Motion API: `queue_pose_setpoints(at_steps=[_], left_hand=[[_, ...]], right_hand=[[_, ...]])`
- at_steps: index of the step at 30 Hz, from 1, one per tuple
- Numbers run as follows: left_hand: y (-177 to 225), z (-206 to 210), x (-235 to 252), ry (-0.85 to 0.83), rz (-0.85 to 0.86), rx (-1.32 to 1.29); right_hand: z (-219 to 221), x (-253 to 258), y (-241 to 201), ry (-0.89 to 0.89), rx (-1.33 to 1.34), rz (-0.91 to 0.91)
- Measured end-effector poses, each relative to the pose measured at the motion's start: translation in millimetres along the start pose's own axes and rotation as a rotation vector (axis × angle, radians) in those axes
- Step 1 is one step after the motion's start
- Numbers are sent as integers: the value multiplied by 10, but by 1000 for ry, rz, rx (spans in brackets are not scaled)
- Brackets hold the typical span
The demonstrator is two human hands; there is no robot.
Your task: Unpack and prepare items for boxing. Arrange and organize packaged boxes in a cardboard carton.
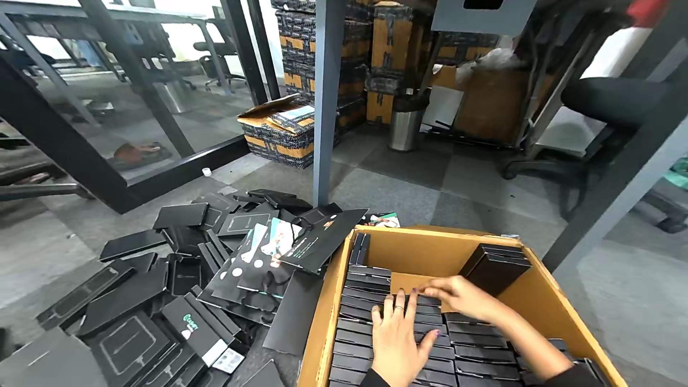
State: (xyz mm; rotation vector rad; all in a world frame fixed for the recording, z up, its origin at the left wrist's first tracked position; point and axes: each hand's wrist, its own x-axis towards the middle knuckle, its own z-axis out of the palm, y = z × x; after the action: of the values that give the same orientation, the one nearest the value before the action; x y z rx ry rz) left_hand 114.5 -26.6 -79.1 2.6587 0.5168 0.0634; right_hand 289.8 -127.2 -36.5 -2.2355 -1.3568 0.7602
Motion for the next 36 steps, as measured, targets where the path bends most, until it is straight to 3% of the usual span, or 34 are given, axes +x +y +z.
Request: queue_pose_setpoints(at_steps=[3,5,9,14,17,22,26,28,36], left_hand=[[12,-27,15,-51,-41,2],[20,-17,11,-48,-33,19],[23,7,1,-24,-2,37],[46,-36,10,-82,-38,46],[53,-45,15,-77,-40,42],[31,2,5,-24,-38,44],[-21,116,-4,198,46,28],[-31,121,2,221,65,14],[11,-32,18,134,4,-69]], right_hand=[[-223,-46,480,441,-269,143],[-365,-115,921,629,-399,222],[-444,-314,1252,473,-378,493],[-471,-306,1306,390,-478,612],[-477,-317,1248,329,-453,517],[-265,-116,659,329,-345,281],[-12,179,192,185,-188,57],[106,287,37,98,-140,-22],[315,386,-31,12,-175,4]])
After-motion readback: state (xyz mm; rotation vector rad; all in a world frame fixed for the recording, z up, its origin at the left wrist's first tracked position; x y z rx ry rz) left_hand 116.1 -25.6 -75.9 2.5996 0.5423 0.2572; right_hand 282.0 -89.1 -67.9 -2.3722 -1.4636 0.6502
